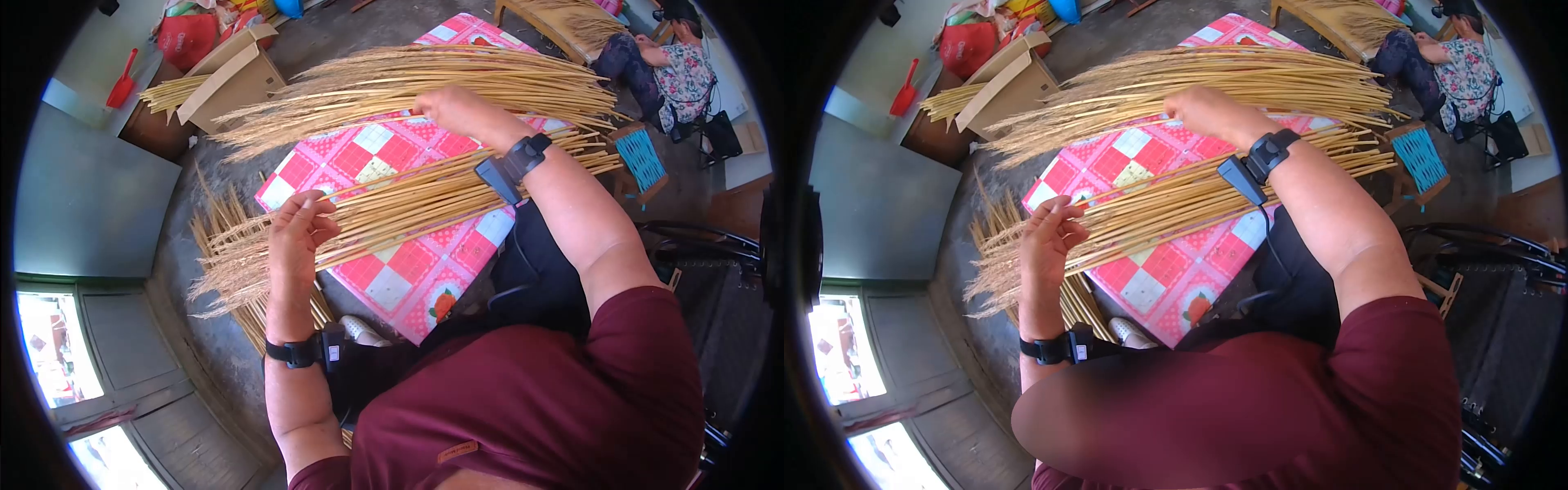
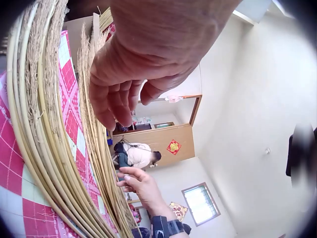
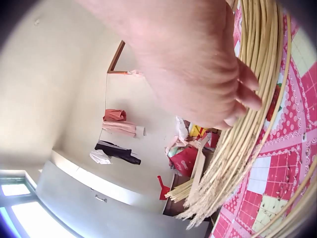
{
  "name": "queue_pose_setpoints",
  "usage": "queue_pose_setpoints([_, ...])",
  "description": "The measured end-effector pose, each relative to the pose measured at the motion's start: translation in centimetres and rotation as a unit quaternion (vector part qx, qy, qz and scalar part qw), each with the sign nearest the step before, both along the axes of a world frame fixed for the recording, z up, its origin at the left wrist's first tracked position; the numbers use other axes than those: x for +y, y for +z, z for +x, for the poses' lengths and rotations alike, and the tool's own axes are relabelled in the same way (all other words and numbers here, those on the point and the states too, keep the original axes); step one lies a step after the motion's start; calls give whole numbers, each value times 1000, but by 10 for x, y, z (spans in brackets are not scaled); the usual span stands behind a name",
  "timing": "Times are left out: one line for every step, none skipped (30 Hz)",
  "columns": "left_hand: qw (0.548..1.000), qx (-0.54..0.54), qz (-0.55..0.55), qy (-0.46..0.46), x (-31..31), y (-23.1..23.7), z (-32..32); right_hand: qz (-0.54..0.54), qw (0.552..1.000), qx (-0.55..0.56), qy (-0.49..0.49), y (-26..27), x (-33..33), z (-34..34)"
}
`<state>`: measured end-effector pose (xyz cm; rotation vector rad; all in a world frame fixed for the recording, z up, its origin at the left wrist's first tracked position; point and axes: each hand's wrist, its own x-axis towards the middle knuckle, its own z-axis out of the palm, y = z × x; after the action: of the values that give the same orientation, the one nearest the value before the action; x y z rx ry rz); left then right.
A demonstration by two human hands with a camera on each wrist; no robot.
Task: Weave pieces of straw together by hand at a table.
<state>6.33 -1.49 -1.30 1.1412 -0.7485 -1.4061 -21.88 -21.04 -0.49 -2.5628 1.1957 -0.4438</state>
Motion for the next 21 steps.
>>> queue_pose_setpoints([1000,-22,5,-4,2,-1,-4,46,997,59,28,-4,3,4])
queue_pose_setpoints([999,-43,9,-25,4,-3,-9,91,987,117,58,-9,7,9])
queue_pose_setpoints([997,-65,14,-43,6,-8,-13,89,988,105,64,-18,14,16])
queue_pose_setpoints([994,-89,19,-60,9,-12,-18,82,987,122,71,-24,21,22])
queue_pose_setpoints([988,-116,37,-90,10,-14,-25,74,984,137,81,-29,27,29])
queue_pose_setpoints([981,-144,57,-119,11,-16,-31,66,982,150,92,-34,32,38])
queue_pose_setpoints([965,-192,45,-173,12,-18,-35,44,983,148,101,-41,37,45])
queue_pose_setpoints([944,-237,33,-228,13,-20,-37,14,983,144,110,-49,39,51])
queue_pose_setpoints([929,-267,24,-256,15,-21,-39,-16,983,140,117,-50,44,58])
queue_pose_setpoints([912,-294,15,-285,16,-23,-41,-46,982,138,122,-52,46,64])
queue_pose_setpoints([894,-320,4,-315,17,-24,-41,-39,982,143,117,-52,49,66])
queue_pose_setpoints([888,-342,-3,-307,18,-27,-42,-40,981,143,124,-55,47,70])
queue_pose_setpoints([882,-363,-10,-301,18,-30,-43,-41,980,143,131,-59,46,74])
queue_pose_setpoints([875,-384,-18,-295,18,-31,-43,-42,979,143,137,-62,45,77])
queue_pose_setpoints([870,-397,-20,-291,18,-29,-42,-45,977,147,146,-61,44,79])
queue_pose_setpoints([865,-410,-23,-288,19,-27,-42,-48,975,151,154,-61,44,80])
queue_pose_setpoints([860,-423,-25,-285,19,-25,-42,-51,973,154,162,-61,44,82])
queue_pose_setpoints([856,-433,-28,-281,20,-22,-41,-76,974,160,141,-62,41,82])
queue_pose_setpoints([852,-443,-30,-278,21,-19,-41,-101,974,166,120,-62,35,82])
queue_pose_setpoints([848,-452,-32,-274,22,-18,-41,-125,972,172,99,-62,29,81])
queue_pose_setpoints([848,-451,-31,-277,22,-19,-40,-163,973,132,98,-64,20,76])
